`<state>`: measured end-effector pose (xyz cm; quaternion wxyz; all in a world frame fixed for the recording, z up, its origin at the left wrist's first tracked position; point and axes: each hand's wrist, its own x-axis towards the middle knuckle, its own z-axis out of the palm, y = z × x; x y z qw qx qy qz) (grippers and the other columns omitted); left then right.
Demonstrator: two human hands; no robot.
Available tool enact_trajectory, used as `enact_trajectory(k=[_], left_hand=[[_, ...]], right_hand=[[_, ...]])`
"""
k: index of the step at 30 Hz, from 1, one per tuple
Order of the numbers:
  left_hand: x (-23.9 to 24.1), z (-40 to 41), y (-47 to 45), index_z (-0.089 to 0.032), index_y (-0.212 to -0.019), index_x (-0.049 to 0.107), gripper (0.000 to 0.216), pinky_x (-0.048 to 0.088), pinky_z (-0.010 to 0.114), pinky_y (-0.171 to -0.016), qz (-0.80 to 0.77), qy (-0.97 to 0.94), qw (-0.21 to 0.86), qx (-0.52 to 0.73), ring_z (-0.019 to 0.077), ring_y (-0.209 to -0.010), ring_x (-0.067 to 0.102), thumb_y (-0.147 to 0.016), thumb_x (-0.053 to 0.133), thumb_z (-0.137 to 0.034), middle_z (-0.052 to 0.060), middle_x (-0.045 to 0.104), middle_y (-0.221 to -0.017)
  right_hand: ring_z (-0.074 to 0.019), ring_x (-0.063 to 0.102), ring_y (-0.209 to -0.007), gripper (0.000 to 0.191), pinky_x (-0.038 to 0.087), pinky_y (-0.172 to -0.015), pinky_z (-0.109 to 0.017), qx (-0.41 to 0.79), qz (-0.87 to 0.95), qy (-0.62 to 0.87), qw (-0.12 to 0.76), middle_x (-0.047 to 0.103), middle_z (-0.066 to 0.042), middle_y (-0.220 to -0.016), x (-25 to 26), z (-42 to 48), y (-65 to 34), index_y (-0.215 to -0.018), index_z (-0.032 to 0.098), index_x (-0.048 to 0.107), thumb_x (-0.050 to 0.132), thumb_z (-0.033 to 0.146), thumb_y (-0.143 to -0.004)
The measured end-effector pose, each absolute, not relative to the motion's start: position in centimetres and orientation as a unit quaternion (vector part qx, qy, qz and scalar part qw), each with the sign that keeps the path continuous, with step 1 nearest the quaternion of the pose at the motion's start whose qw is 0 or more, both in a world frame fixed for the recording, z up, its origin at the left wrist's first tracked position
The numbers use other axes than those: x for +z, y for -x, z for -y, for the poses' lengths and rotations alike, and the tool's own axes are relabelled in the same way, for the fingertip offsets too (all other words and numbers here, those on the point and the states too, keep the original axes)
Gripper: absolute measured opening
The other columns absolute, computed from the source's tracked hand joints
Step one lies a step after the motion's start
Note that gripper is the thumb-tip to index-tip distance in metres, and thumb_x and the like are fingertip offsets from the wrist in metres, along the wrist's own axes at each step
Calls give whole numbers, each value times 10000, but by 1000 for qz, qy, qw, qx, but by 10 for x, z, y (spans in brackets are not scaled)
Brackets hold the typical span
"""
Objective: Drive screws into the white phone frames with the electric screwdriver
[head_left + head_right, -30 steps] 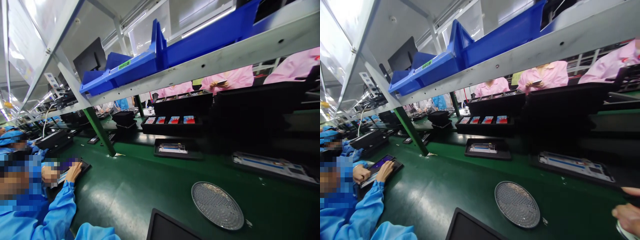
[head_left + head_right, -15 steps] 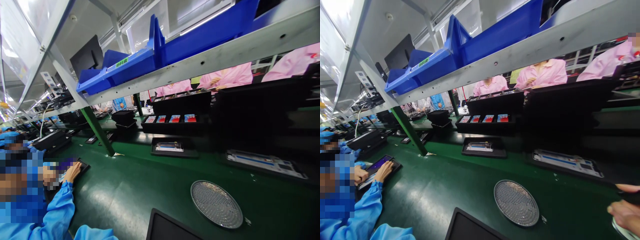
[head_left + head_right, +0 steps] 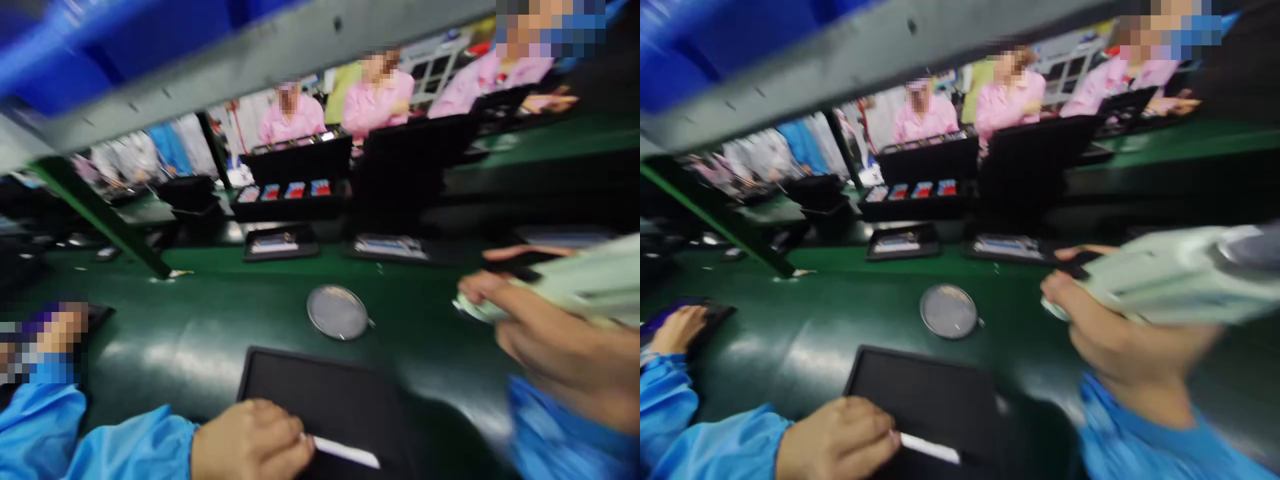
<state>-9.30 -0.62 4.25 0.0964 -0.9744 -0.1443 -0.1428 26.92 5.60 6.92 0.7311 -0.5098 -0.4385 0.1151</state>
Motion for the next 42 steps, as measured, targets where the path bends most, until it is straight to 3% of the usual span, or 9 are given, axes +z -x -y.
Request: enact_trajectory(k=[3,5,11,15,25,32,38,42], left_hand=[[26,22,56,-44,-1155,609,340,613,302,-734,95,982,-45,-157,193,-867,692,-1029,307,-137,172,698,-1004],[26,22,51,-29,-1160,606,355,615,319,-745,94,979,-80,-163,214,-887,699,-1018,288,-102,180,703,-1008],[32,15,57,-28,-1150,615,355,615,323,-764,93,979,-72,-168,219,-893,701,-1019,293,-98,179,706,-1008],[34,16,54,-29,-1177,602,358,615,319,-780,97,980,-86,-154,220,-926,697,-1019,288,-96,181,703,-1019],[33,17,54,-13,-1183,598,360,615,330,-797,94,980,-94,-149,226,-935,687,-1010,291,-85,183,697,-1022],[33,17,53,-29,-1202,591,362,605,316,-798,107,980,-98,-140,215,-926,681,-1012,288,-83,164,693,-1017],[33,19,54,-54,-1255,567,367,614,314,-766,115,978,-125,-124,206,-919,673,-1023,287,-108,157,688,-1025],[28,18,58,-84,-1280,568,363,613,281,-751,127,976,-119,-129,188,-914,675,-1029,307,-117,142,694,-1036]], right_hand=[[-134,567,-542,252,494,-493,-338,68,422,486,762,636,23,-737,68,-46,-275,-724,207,579,707,98,-536],[-100,545,-497,162,462,-433,-291,64,448,438,777,639,37,-736,66,-51,-273,-676,199,544,628,107,-572],[-90,572,-506,207,467,-417,-260,62,454,437,774,641,66,-722,66,-55,-271,-693,202,449,612,120,-595],[-84,578,-517,286,489,-435,-260,68,443,404,798,648,78,-751,63,-55,-273,-796,215,454,623,111,-591],[-85,577,-521,245,485,-437,-270,68,449,417,788,648,87,-735,65,-54,-270,-760,215,454,605,111,-598],[-103,569,-495,449,455,-396,-263,81,437,393,805,657,102,-724,65,-56,-270,-939,242,395,581,92,-559],[-89,566,-509,199,465,-422,-268,74,462,413,781,639,70,-748,68,-53,-269,-713,207,498,588,84,-585],[-114,578,-516,232,478,-415,-280,83,446,414,789,626,49,-736,68,-54,-267,-765,205,564,634,82,-581]])
